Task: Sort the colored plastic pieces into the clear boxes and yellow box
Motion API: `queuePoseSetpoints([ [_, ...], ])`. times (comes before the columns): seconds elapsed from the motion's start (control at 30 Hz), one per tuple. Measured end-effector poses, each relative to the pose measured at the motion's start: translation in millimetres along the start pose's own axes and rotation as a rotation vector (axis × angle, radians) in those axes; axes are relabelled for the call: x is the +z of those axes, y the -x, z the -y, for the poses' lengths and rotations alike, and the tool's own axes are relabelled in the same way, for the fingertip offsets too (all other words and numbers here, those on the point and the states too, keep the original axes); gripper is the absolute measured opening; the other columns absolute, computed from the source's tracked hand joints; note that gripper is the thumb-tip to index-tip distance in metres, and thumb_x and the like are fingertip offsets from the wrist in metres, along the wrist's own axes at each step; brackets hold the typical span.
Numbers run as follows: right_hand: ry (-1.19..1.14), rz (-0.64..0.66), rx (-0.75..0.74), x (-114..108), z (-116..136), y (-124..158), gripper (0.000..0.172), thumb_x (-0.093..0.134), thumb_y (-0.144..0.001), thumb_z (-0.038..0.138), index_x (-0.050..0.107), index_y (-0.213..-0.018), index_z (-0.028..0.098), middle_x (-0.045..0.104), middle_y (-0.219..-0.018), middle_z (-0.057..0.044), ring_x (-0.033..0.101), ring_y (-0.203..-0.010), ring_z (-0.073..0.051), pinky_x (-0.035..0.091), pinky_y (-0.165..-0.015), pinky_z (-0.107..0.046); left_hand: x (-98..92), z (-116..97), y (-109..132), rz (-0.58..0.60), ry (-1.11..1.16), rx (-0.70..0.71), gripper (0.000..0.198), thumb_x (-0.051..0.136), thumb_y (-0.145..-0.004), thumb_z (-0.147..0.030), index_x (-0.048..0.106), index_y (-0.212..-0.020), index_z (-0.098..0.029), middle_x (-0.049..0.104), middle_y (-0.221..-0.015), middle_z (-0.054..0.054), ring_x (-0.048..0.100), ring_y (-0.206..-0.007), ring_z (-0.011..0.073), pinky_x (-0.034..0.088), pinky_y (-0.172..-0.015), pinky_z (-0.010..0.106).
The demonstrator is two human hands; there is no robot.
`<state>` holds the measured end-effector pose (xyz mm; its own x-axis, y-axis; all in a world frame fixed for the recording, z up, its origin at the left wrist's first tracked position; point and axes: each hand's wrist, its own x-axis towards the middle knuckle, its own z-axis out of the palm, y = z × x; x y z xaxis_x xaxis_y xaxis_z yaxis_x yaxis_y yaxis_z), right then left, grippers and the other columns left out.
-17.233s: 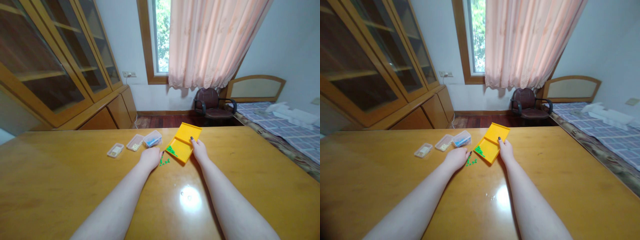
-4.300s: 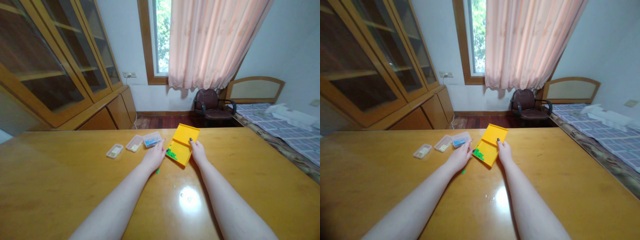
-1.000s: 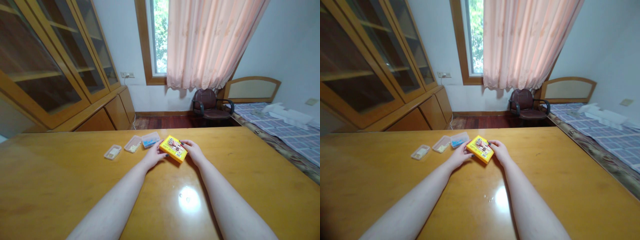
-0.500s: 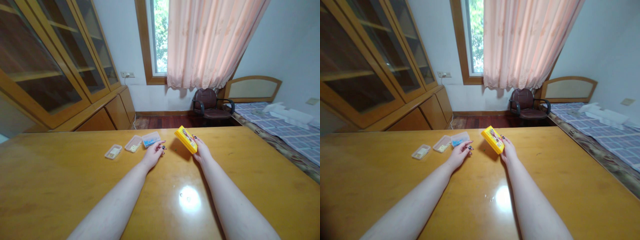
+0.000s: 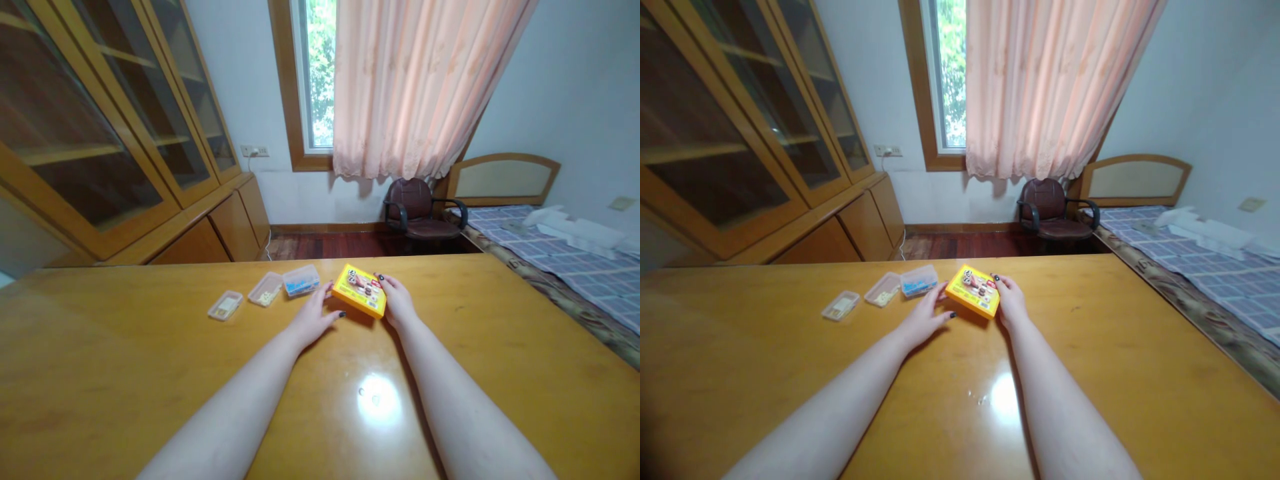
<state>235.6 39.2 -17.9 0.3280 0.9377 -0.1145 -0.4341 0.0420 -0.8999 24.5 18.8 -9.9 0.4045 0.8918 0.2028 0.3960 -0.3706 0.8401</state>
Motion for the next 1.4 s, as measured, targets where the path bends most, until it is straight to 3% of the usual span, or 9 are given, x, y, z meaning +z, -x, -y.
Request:
queuePoseSetpoints([
  [0.1, 0.116, 0.183, 0.077, 4.0, -0.5, 9.6, 0.032, 0.069, -0.061, 0.033, 0.063, -0.088, 0.017, 0.069, -0.082, -0.007, 0.064, -0.072, -0.019, 0.051, -0.071, -0.035, -1.5, 5.5, -3.1, -0.013, 0.27, 0.003, 0.086, 0.064, -0.07, -0.031, 0.013, -0.138, -0.018, 0.028, -0.14, 0.016, 0.039, -0.122, 0.0234, 0.033, -0.1, 0.038],
  [0.33, 0.258, 0.686, 0.099, 1.2, 11.1, 27.4, 0.081, 0.077, -0.051, 0.018, 0.044, -0.125, 0.021, 0.052, -0.124, -0.009, 0.051, -0.109, -0.023, 0.038, -0.095, -0.038, -13.4, 0.9, -4.1, -0.073, 0.398, -0.011, 0.078, 0.068, -0.065, -0.039, 0.033, -0.13, -0.015, 0.039, -0.134, 0.015, 0.035, -0.125, 0.0258, 0.026, -0.104, 0.04],
  [0.53, 0.235, 0.802, 0.092, 3.8, 16.2, 32.5, 0.102, 0.079, -0.04, 0.012, 0.034, -0.131, 0.025, 0.042, -0.133, -0.009, 0.043, -0.118, -0.025, 0.036, -0.096, -0.042, -14.8, 8.3, -6.8, -0.173, 0.481, -0.083, 0.071, 0.07, -0.059, -0.047, 0.047, -0.115, -0.01, 0.053, -0.12, 0.017, 0.048, -0.113, 0.029, 0.036, -0.096, 0.042],
  [0.67, 0.281, 0.643, 0.099, 8.6, 15.3, 33.6, 0.081, 0.076, -0.049, 0.014, 0.046, -0.124, 0.024, 0.057, -0.118, -0.007, 0.055, -0.104, -0.023, 0.043, -0.089, -0.039, -11.9, 7.4, -7.6, -0.155, 0.477, -0.069, 0.073, 0.068, -0.062, -0.048, 0.044, -0.12, -0.011, 0.053, -0.12, 0.016, 0.049, -0.111, 0.0289, 0.037, -0.096, 0.043],
  [0.8, 0.229, 0.446, 0.026, 7.9, 6.9, 24.4, 0.04, 0.068, -0.064, 0.029, 0.061, -0.102, 0.019, 0.066, -0.102, -0.007, 0.061, -0.091, -0.021, 0.048, -0.082, -0.034, -4.3, 2.9, -6.2, -0.101, 0.402, 0.044, 0.082, 0.068, -0.063, -0.045, 0.033, -0.131, -0.015, 0.039, -0.134, 0.015, 0.034, -0.125, 0.0282, 0.026, -0.105, 0.041],
  [0.87, 0.188, 0.302, -0.024, 5.0, 2.9, 16.2, 0.031, 0.068, -0.065, 0.033, 0.064, -0.09, 0.016, 0.068, -0.093, -0.007, 0.063, -0.084, -0.021, 0.05, -0.077, -0.033, 0.1, 0.9, -4.9, -0.052, 0.352, 0.073, 0.083, 0.066, -0.066, -0.045, 0.029, -0.134, -0.015, 0.036, -0.136, 0.014, 0.03, -0.127, 0.0276, 0.022, -0.106, 0.041],
  [1.07, -0.002, 0.004, -0.071, -6.4, 7.0, -3.5, 0.032, 0.067, -0.065, 0.037, 0.06, -0.089, 0.018, 0.068, -0.09, -0.004, 0.065, -0.074, -0.016, 0.053, -0.064, -0.027, 5.2, -1.4, -0.7, 0.114, -0.073, 0.076, 0.059, 0.044, -0.083, -0.045, 0.033, -0.132, -0.015, 0.036, -0.137, 0.013, 0.032, -0.126, 0.0228, 0.024, -0.106, 0.039],
  [1.2, 0.121, -0.233, -0.08, -11.9, 11.6, -7.5, 0.033, 0.065, -0.065, 0.043, 0.058, -0.08, 0.015, 0.066, -0.065, -0.001, 0.059, -0.049, -0.012, 0.043, -0.037, -0.02, 9.7, -1.4, -0.2, 0.238, -0.477, 0.118, 0.061, 0.043, -0.082, -0.046, 0.03, -0.135, -0.019, 0.023, -0.144, 0.01, 0.022, -0.131, 0.0234, 0.016, -0.108, 0.042],
  [1.4, 0.228, -0.321, -0.065, -15.9, 9.4, -10.5, 0.039, 0.057, -0.069, 0.054, 0.055, -0.076, 0.015, 0.058, -0.051, 0.003, 0.049, -0.035, -0.009, 0.033, -0.027, -0.018, 18.8, -2.1, -2.6, 0.318, -0.682, 0.185, 0.058, 0.038, -0.084, -0.047, 0.03, -0.135, -0.02, 0.03, -0.141, 0.009, 0.024, -0.131, 0.0214, 0.011, -0.108, 0.044],
])
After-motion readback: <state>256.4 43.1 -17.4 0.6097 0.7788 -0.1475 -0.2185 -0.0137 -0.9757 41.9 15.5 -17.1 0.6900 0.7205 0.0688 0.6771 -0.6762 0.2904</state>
